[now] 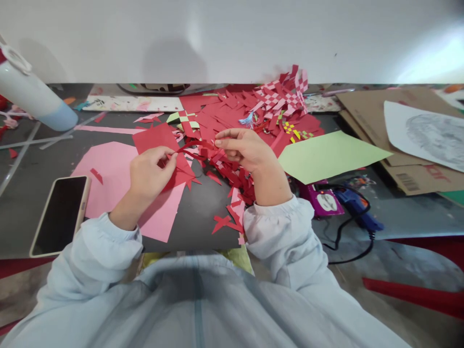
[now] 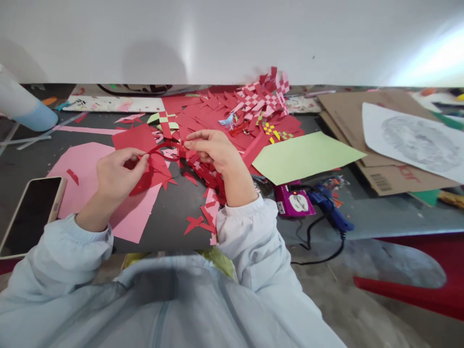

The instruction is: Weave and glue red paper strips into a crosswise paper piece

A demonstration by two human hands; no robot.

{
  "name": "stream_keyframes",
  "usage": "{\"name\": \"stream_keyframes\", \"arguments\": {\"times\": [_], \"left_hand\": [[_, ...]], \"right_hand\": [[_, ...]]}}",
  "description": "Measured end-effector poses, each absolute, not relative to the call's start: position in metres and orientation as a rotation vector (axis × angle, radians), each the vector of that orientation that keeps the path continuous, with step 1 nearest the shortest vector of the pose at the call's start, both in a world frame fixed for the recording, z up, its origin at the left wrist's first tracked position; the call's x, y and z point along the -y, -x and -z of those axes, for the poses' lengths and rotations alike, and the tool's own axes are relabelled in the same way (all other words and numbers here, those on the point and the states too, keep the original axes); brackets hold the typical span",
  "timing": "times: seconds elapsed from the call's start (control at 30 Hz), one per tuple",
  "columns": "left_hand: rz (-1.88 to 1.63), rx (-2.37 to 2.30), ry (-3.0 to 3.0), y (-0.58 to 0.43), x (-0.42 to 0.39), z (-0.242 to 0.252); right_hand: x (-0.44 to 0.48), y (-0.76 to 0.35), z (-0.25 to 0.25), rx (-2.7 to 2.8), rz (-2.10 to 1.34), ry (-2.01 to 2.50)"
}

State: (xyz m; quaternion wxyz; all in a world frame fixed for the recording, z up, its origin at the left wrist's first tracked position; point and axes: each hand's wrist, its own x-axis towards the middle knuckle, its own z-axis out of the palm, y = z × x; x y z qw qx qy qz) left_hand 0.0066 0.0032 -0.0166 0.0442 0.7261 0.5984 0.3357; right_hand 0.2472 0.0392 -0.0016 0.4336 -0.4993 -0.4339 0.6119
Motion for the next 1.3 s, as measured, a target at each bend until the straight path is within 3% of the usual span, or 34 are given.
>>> {"name": "stream_keyframes", "arguments": {"times": [0.53,1.3], "left_hand": [[-0.871,-1.958,-2.143,-0.003,-0.009,0.015],[-0.889,-1.634,-2.447,-0.003,-0.003,0.02]], "right_hand": [[-0.025,-0.239,-0.011,1.308,-1.635,1.131],[-0.038,-0.235,0.005,1.25,-0.879,1.199]]}}
